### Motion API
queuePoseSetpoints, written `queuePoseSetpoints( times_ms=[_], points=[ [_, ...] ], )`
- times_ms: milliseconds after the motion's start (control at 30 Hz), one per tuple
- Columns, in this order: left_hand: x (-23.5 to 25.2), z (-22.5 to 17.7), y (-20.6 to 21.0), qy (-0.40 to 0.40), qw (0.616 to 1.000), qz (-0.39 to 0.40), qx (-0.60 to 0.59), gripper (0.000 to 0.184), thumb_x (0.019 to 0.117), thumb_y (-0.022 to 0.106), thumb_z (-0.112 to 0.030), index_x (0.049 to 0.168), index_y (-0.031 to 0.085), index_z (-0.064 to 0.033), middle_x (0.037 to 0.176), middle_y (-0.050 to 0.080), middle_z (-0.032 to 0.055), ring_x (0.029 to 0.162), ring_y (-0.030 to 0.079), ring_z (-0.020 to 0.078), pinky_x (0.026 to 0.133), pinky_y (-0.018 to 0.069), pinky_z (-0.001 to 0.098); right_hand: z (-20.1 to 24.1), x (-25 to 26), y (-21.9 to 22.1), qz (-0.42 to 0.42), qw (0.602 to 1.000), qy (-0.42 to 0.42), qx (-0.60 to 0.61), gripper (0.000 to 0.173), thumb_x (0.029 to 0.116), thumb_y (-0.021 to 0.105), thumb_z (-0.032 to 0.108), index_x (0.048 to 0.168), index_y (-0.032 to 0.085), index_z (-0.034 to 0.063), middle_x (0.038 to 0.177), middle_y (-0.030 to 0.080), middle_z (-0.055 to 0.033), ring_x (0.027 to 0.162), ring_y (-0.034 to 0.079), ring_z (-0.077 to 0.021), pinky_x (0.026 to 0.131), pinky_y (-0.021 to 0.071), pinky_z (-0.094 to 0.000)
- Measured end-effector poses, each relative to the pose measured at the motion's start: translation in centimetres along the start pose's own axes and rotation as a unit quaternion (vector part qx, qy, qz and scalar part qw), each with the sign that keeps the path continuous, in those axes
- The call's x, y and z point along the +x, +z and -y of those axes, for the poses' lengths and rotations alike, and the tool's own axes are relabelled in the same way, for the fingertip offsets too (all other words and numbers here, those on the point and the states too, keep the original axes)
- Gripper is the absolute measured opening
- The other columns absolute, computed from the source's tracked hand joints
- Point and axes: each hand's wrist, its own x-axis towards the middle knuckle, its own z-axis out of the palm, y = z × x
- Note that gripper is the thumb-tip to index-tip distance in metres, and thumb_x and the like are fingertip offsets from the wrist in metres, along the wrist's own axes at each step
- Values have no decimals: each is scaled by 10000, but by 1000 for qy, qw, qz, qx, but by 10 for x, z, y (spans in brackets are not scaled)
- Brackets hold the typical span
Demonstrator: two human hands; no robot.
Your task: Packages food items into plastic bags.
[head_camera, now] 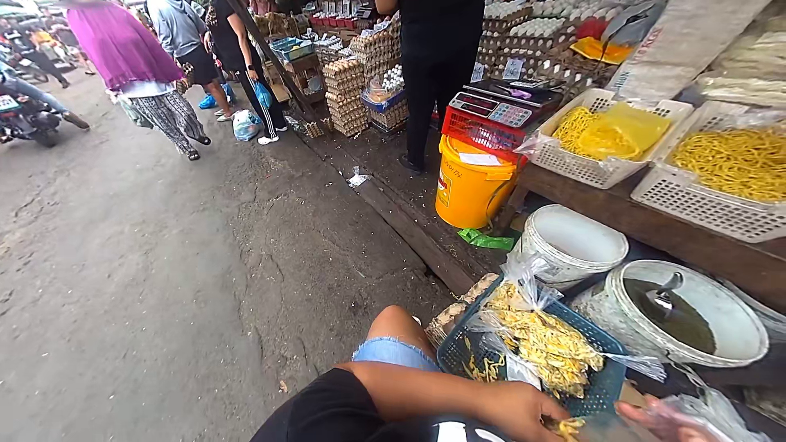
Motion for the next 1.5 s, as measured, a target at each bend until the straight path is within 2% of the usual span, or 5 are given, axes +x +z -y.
queuePoseSetpoints(
  times_ms=[300, 567, 1000, 1233, 1500],
  points=[
    [10, -23, -30, -51, 996, -58, -46, 335, 915, 730, -52, 1193, 644, 115, 1087, 703, 212, 995, 681, 198, 934, 547, 377, 18, 37, -27, -157, 981, 86, -80, 362, 1077, 425, 164, 1332, 579, -42, 1114, 746, -2, 1013, 727, -106, 960, 602, -320],
    [12, -10, -26, -82, 966, -78, -233, 282, 904, 695, 36, 1178, 631, 51, 993, 747, 49, 908, 721, 101, 873, 600, 307, 1, 43, -25, -234, 959, 158, 23, 533, 1051, 487, 258, 1537, 379, 68, 1324, 629, -48, 1128, 647, -124, 979, 546, -352],
    [18, -28, -13, -77, 966, 1, -248, 173, 980, 620, -63, 1124, 649, 30, 936, 725, 4, 854, 698, 60, 843, 593, 293, -16, 15, 13, -3, 963, 263, 63, 435, 1041, 495, 272, 1345, 602, -21, 1290, 694, -78, 1211, 642, -149, 1060, 509, -333],
    [22, -33, 5, 36, 968, -1, -250, 476, 970, 596, -112, 1393, 435, 36, 934, 680, 21, 666, 657, 66, 630, 596, 261, -18, 7, 32, -30, 999, 25, 31, 459, 1102, 364, 462, 934, 702, 201, 884, 731, 55, 909, 720, -100, 907, 604, -319],
    [29, -42, 2, 10, 985, 27, -170, 230, 931, 686, -216, 899, 669, 11, 664, 684, -8, 563, 658, 67, 573, 569, 261, -11, 10, 43, -99, 955, -32, 277, 395, 1069, 454, 470, 829, 629, 208, 637, 520, 113, 528, 522, -7, 535, 484, -171]
  ],
)
